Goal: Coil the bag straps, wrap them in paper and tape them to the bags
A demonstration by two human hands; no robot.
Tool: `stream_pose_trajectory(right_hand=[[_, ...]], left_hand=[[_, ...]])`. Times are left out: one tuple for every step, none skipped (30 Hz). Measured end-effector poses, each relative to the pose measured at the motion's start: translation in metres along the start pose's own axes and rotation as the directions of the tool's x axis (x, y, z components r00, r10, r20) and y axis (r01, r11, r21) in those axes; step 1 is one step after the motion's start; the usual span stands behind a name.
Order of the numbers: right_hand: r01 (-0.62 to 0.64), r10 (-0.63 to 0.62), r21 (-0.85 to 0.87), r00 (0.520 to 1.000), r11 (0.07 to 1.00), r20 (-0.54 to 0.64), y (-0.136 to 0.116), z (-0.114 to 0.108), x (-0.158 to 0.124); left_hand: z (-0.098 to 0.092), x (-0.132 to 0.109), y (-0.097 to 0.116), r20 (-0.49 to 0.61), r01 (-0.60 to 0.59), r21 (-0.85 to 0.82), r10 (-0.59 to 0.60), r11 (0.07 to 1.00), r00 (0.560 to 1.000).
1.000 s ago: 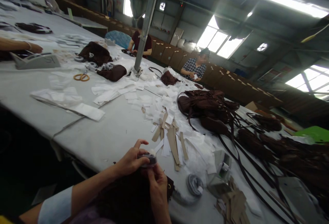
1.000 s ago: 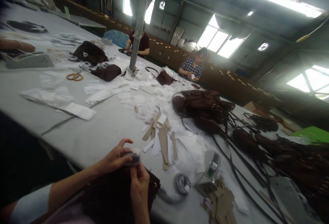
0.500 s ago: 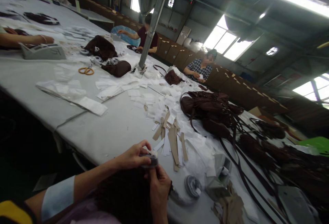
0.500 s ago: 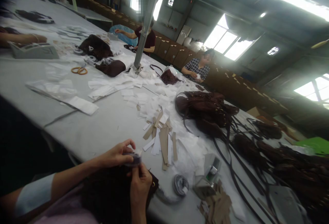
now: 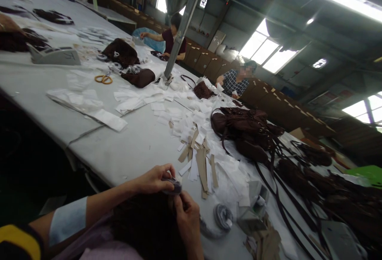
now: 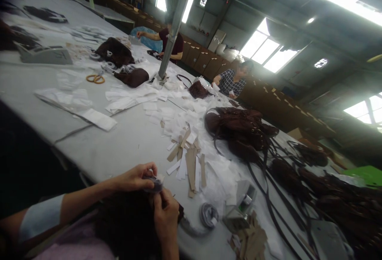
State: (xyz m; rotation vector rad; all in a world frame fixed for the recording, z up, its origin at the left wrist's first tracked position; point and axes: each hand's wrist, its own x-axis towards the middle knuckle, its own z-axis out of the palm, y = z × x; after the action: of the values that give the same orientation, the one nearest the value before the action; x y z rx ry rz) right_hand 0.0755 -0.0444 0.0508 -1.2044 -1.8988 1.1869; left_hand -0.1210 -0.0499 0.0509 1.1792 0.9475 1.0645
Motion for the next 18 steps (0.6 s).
stream_pose_trajectory(right_hand=[[0.033,-0.033,-0.037,0.999,0.999,-0.015,-0.001,-0.006,-0.001],[0.065,-0.068,-0.075,0.997,0.995,-0.04,-0.002,-0.011,-0.002],[0.104,-0.111,-0.111,0.992,0.988,-0.058,-0.003,-0.016,-0.002],[0.154,-0.163,-0.141,0.985,0.978,-0.05,-0.004,-0.02,-0.002],[0.212,-0.217,-0.163,0.976,0.964,-0.014,-0.006,-0.024,-0.001],[0.266,-0.265,-0.178,0.964,0.947,0.029,-0.008,-0.026,0.001],[0.304,-0.297,-0.191,0.953,0.933,0.064,-0.011,-0.028,0.003],[0.321,-0.31,-0.21,0.947,0.923,0.087,-0.015,-0.028,0.007],[0.321,-0.305,-0.242,0.947,0.916,0.103,-0.018,-0.029,0.011],[0.307,-0.284,-0.283,0.951,0.909,0.119,-0.022,-0.028,0.016],[0.288,-0.253,-0.332,0.957,0.898,0.144,-0.025,-0.028,0.021],[0.273,-0.215,-0.384,0.959,0.882,0.187,-0.028,-0.028,0.027],[0.268,-0.177,-0.436,0.955,0.859,0.239,-0.031,-0.027,0.032],[0.276,-0.146,-0.481,0.946,0.832,0.289,-0.033,-0.026,0.036],[0.297,-0.134,-0.515,0.935,0.804,0.329,-0.035,-0.026,0.04],[0.333,-0.146,-0.538,0.921,0.775,0.36,-0.036,-0.025,0.043],[0.379,-0.183,-0.546,0.907,0.747,0.379,-0.036,-0.024,0.045],[0.429,-0.24,-0.541,0.891,0.723,0.385,-0.036,-0.022,0.046]], left_hand=[[-0.001,0.0,0.001,0.02,0.009,0.006,-0.009,1.0,1.0],[-0.002,0.0,0.002,0.046,0.02,0.01,-0.02,1.0,0.999],[-0.003,0.0,0.003,0.077,0.032,0.015,-0.033,0.999,0.996],[-0.003,0.0,0.004,0.108,0.044,0.026,-0.046,0.999,0.993],[-0.003,0.0,0.006,0.13,0.05,0.049,-0.056,0.998,0.99],[-0.003,0.0,0.007,0.137,0.045,0.09,-0.057,0.995,0.989],[-0.002,0.0,0.008,0.133,0.032,0.144,-0.051,0.989,0.99],[-0.001,0.0,0.009,0.127,0.014,0.204,-0.041,0.979,0.991],[0.001,0.001,0.01,0.119,-0.005,0.264,-0.028,0.965,0.992],[0.003,0.001,0.01,0.116,-0.021,0.318,-0.016,0.948,0.993],[0.005,0.001,0.009,0.12,-0.034,0.363,-0.011,0.931,0.993],[0.007,0.001,0.009,0.13,-0.043,0.4,-0.01,0.916,0.991],[0.009,0.002,0.008,0.141,-0.052,0.433,-0.011,0.9,0.99],[0.01,0.002,0.007,0.146,-0.063,0.464,-0.007,0.884,0.989],[0.011,0.002,0.007,0.146,-0.074,0.489,0.002,0.869,0.989],[0.01,0.003,0.006,0.141,-0.082,0.502,0.012,0.861,0.99],[0.01,0.003,0.006,0.131,-0.085,0.5,0.022,0.862,0.991],[0.009,0.004,0.006,0.117,-0.081,0.481,0.027,0.873,0.993]])
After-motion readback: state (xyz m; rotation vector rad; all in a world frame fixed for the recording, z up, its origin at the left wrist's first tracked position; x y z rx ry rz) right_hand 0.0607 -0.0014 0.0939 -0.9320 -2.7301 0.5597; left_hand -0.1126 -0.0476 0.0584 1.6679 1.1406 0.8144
